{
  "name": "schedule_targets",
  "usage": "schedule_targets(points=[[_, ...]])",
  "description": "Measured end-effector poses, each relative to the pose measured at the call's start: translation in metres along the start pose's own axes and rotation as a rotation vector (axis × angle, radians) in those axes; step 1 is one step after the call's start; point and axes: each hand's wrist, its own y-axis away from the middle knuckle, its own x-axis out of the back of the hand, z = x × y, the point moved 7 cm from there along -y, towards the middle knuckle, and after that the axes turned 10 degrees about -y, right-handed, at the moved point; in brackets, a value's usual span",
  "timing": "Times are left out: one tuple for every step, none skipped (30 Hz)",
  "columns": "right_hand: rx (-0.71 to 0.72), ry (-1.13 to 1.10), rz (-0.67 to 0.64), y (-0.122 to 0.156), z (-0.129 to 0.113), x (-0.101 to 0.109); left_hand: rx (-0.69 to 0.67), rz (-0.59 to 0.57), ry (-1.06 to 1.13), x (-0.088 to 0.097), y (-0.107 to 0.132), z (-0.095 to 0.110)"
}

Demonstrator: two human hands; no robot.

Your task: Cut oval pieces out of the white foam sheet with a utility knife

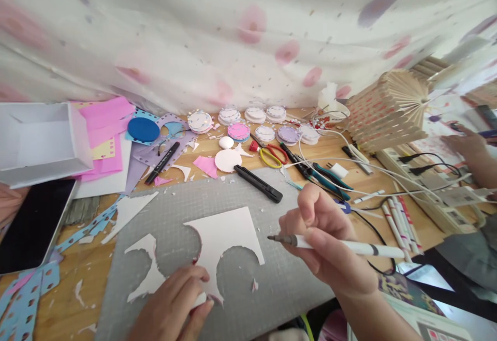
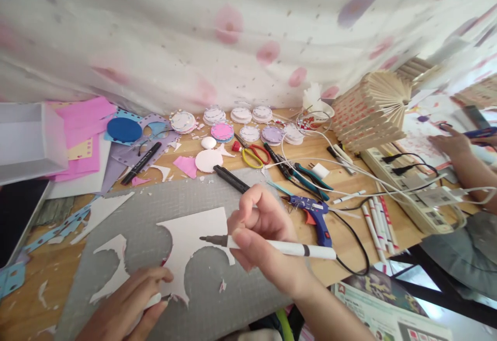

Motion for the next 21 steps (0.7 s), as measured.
schedule_targets(points=[[-0.005,-0.001,0.006,0.001,-0.001,-0.001,-0.036,0.015,-0.056,-0.003,-0.002,0.002],[-0.002,-0.002,0.015,0.002,-0.001,-0.001,-0.068,0.03,-0.114,-0.005,-0.004,0.003],[0.003,-0.002,0.026,0.003,-0.001,0.0,-0.097,0.038,-0.162,-0.007,-0.004,0.002],[0.009,-0.001,0.036,0.003,-0.001,0.001,-0.123,0.045,-0.197,-0.009,-0.004,0.001],[0.016,0.0,0.036,0.002,0.0,0.003,-0.142,0.05,-0.221,-0.01,-0.004,0.0],[0.024,0.0,0.037,0.0,0.002,0.006,-0.153,0.06,-0.237,-0.01,-0.004,-0.001],[0.032,-0.001,0.046,-0.003,0.005,0.01,-0.157,0.07,-0.247,-0.009,-0.006,-0.002],[0.038,-0.003,0.067,-0.007,0.008,0.017,-0.156,0.081,-0.252,-0.009,-0.008,0.0],[0.043,-0.005,0.103,-0.012,0.013,0.025,-0.158,0.087,-0.25,-0.011,-0.011,0.004],[0.045,-0.003,0.155,-0.017,0.019,0.034,-0.166,0.088,-0.243,-0.013,-0.015,0.01],[0.04,0.006,0.217,-0.021,0.026,0.044,-0.173,0.082,-0.229,-0.018,-0.02,0.018],[0.03,0.024,0.277,-0.025,0.035,0.054,-0.198,0.072,-0.213,-0.024,-0.025,0.029],[0.02,0.052,0.318,-0.029,0.044,0.061,-0.215,0.073,-0.194,-0.031,-0.03,0.04],[0.003,0.085,0.333,-0.033,0.053,0.066,-0.201,0.087,-0.189,-0.038,-0.036,0.05],[-0.017,0.114,0.324,-0.036,0.063,0.069,-0.186,0.103,-0.193,-0.046,-0.041,0.058],[-0.028,0.141,0.307,-0.039,0.072,0.07,-0.197,0.118,-0.197,-0.054,-0.045,0.066],[-0.038,0.165,0.29,-0.041,0.079,0.07,-0.206,0.092,-0.203,-0.064,-0.049,0.073],[-0.044,0.182,0.28,-0.042,0.086,0.071,-0.21,0.07,-0.217,-0.073,-0.052,0.076],[-0.048,0.19,0.279,-0.043,0.092,0.071,-0.213,0.049,-0.23,-0.082,-0.053,0.078],[-0.057,0.191,0.288,-0.044,0.097,0.072,-0.215,0.033,-0.244,-0.088,-0.054,0.078],[-0.073,0.185,0.302,-0.044,0.102,0.074,-0.219,0.032,-0.254,-0.093,-0.054,0.077]])
